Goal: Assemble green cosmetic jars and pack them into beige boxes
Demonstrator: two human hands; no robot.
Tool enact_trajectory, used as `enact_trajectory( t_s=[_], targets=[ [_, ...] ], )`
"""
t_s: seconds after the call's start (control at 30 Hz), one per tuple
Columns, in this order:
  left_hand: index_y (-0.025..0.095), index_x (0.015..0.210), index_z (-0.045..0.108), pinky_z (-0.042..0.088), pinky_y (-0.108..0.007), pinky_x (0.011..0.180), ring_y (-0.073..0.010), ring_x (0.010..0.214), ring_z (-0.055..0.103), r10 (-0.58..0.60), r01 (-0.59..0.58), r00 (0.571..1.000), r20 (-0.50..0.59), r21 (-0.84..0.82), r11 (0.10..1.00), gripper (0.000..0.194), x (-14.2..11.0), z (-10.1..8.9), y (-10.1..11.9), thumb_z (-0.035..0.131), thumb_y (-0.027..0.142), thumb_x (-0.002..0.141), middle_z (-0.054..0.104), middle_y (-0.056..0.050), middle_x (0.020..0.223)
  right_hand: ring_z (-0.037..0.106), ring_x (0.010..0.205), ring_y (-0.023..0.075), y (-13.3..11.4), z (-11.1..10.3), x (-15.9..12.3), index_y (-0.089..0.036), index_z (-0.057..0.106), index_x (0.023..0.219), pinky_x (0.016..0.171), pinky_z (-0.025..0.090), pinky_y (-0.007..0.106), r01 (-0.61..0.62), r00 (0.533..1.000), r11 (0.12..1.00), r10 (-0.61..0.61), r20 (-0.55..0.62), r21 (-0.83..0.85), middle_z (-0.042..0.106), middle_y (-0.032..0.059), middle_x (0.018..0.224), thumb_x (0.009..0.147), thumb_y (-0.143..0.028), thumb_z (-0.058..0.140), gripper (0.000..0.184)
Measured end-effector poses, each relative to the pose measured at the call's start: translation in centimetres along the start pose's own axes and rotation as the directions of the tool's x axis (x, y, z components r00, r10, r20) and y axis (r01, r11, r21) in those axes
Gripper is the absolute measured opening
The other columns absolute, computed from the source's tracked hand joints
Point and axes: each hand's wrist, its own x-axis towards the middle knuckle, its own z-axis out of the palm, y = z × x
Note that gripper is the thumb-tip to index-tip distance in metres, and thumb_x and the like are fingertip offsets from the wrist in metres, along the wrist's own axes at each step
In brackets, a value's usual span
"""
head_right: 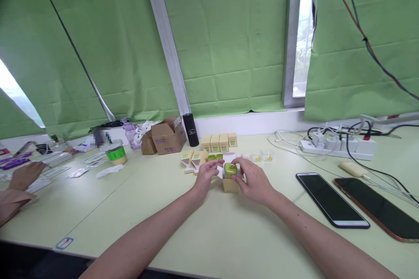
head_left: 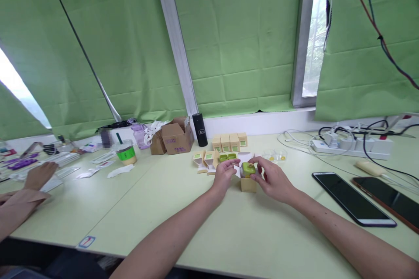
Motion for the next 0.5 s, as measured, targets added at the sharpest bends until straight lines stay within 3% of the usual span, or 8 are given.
enact_trajectory(
  t_s=[0.3, 0.5],
  targets=[
    [0.016, 0.102, 0.079, 0.048, -0.033, 0.087, -0.0235, 0.093, 0.066, 0.012, -0.012, 1.000, 0.006, -0.006, 1.000, 0.042, -0.22, 0.10, 0.09, 0.063, 0.014, 0.064, 0.074, -0.008, 0.096, 0.063, 0.083, 0.0225, -0.10, 0.20, -0.16, -0.026, 0.055, 0.119, 0.066, 0.048, 0.032, 0.030, 1.000, 0.999, -0.030, -0.005, -0.043, 0.068, 0.0067, 0.106, 0.092, -0.027, 0.058, 0.027],
    [0.016, 0.103, 0.079, 0.048, -0.033, 0.086, -0.0234, 0.092, 0.067, 0.020, -0.020, 1.000, 0.013, 0.002, 1.000, 0.042, -0.19, 0.14, -0.01, 0.062, 0.015, 0.065, 0.075, -0.009, 0.097, 0.064, 0.086, 0.0230, -0.42, 0.50, 0.03, -0.027, 0.059, 0.113, 0.071, 0.049, 0.034, 0.052, 0.998, 0.997, -0.055, -0.044, -0.055, 0.069, 0.0068, 0.105, 0.103, -0.029, 0.045, 0.017]
  ],
)
